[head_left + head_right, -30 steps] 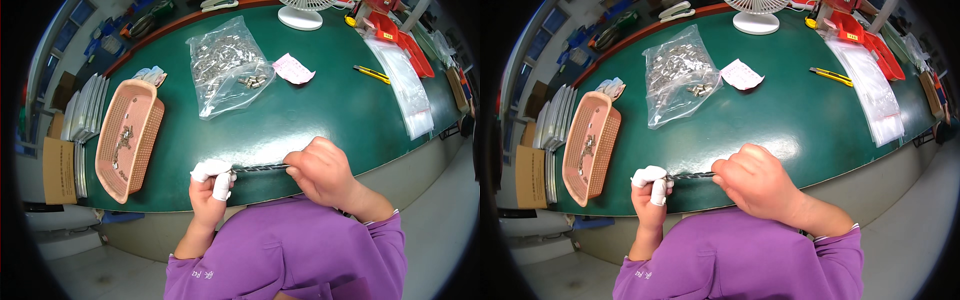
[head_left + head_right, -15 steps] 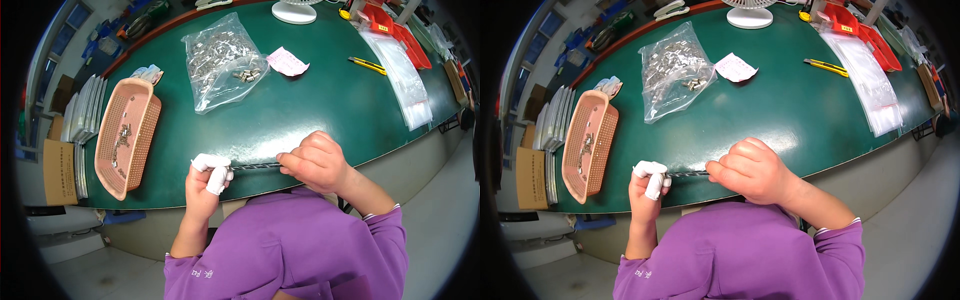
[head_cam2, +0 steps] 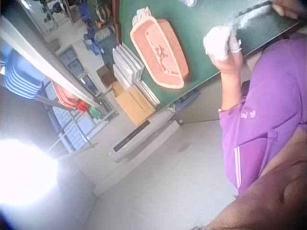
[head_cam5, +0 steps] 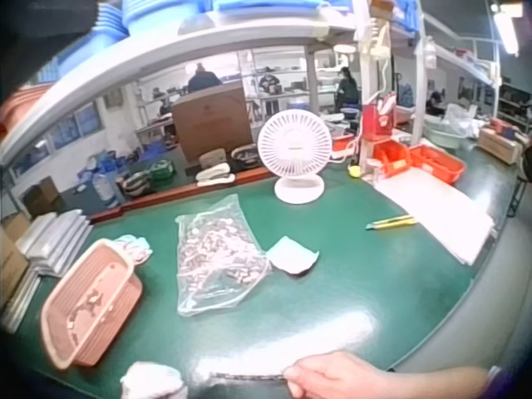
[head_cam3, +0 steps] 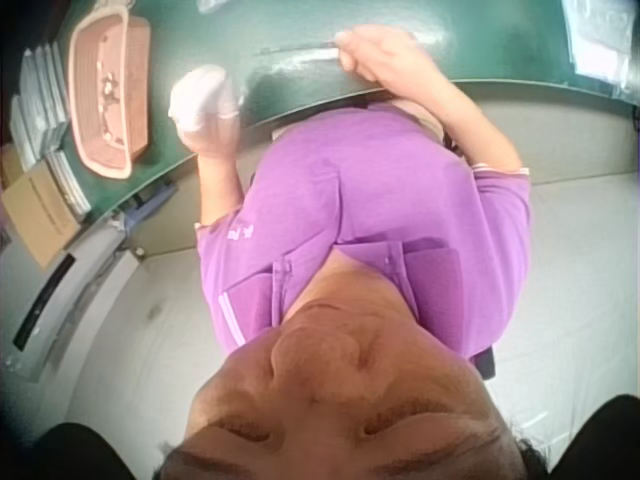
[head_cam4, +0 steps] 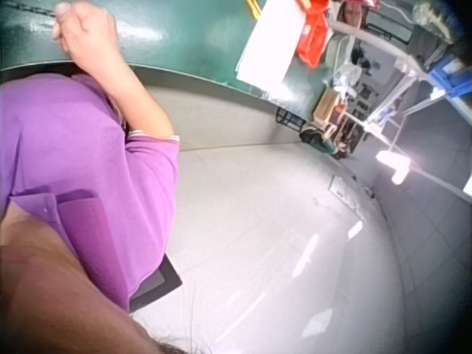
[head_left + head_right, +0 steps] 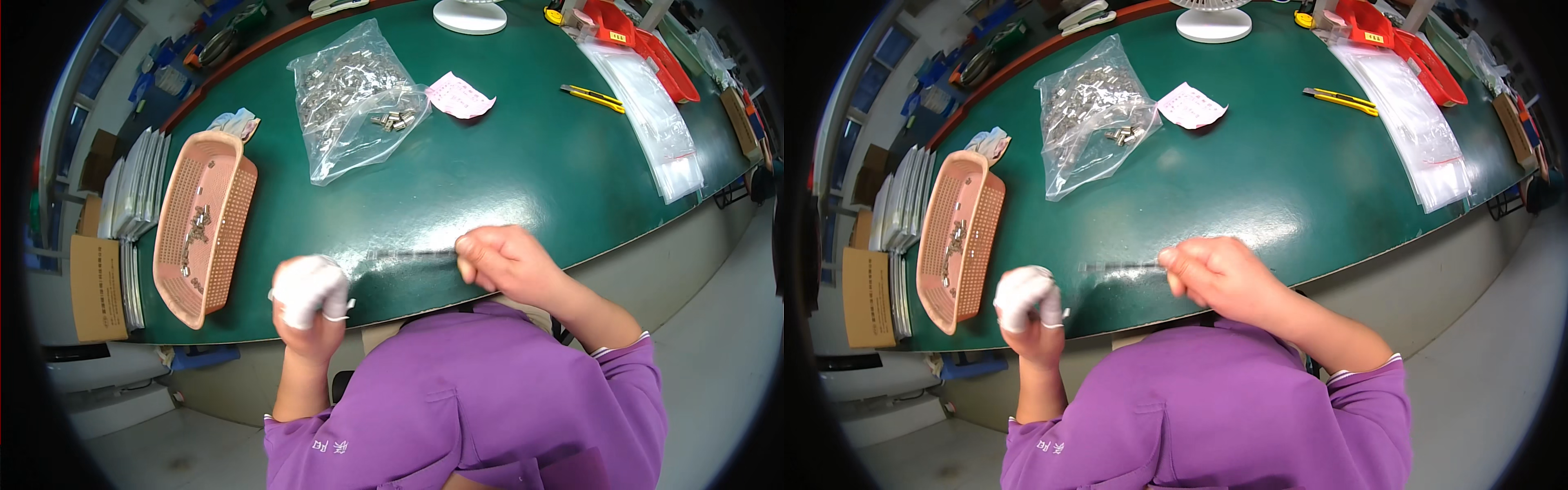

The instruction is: The person inspects small metal screws and hardware by hand at a workbench.

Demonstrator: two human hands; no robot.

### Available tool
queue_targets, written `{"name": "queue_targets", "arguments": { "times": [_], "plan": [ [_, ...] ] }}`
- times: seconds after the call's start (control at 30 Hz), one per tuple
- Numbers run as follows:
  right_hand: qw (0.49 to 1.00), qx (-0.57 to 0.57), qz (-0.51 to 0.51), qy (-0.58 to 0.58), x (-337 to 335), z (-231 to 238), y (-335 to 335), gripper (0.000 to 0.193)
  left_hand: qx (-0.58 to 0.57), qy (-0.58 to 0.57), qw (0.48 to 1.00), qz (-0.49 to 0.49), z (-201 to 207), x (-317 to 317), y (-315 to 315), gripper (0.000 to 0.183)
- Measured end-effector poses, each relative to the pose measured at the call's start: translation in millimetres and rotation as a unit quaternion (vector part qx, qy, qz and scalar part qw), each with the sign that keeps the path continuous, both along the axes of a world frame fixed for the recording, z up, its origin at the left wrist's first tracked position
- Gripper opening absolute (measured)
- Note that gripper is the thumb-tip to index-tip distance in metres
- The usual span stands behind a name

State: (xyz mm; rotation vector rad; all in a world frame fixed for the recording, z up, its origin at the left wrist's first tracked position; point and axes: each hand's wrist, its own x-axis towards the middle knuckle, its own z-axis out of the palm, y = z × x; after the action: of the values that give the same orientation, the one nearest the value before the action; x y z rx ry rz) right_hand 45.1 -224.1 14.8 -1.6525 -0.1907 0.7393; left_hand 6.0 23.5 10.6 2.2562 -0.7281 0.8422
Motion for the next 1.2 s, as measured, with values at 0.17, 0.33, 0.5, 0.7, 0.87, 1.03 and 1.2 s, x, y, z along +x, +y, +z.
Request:
{"name": "queue_targets", "arguments": {
  "times": [0.17,0.33,0.5,0.7,0.87,1.03,1.2],
  "plan": [
    [0.92,-0.083,-0.153,-0.351,8.4,-25.4,-9.6,0.013,-0.42,0.253,0.871,-0.004,-11.0,-8.2,3.9,0.019],
    [0.921,-0.071,-0.191,-0.332,8.9,-38.3,-12.2,0.013,-0.621,0.417,0.651,-0.126,-20.0,-8.9,-1.5,0.021],
    [0.925,-0.052,-0.202,-0.317,7.4,-37.4,-11.2,0.013,-0.604,0.369,0.702,-0.081,-20.5,-7.1,-12.1,0.022],
    [0.935,-0.034,-0.209,-0.286,6.4,-39.1,-12.3,0.013,-0.478,0.298,0.826,-0.038,-18.4,-12.5,-19.4,0.028],
    [0.93,-0.047,-0.206,-0.3,7.0,-37.9,-11.6,0.012,-0.407,0.283,0.868,-0.012,-19.4,-12.5,-17.6,0.023],
    [0.929,-0.05,-0.202,-0.305,7.0,-36.6,-11.5,0.012,-0.465,0.337,0.819,-0.001,-11.3,-13.7,-20.7,0.021],
    [0.928,-0.053,-0.196,-0.312,6.8,-36.2,-12.0,0.011,-0.502,0.355,0.788,-0.019,-11.8,-13.3,-20.1,0.021]
  ]
}}
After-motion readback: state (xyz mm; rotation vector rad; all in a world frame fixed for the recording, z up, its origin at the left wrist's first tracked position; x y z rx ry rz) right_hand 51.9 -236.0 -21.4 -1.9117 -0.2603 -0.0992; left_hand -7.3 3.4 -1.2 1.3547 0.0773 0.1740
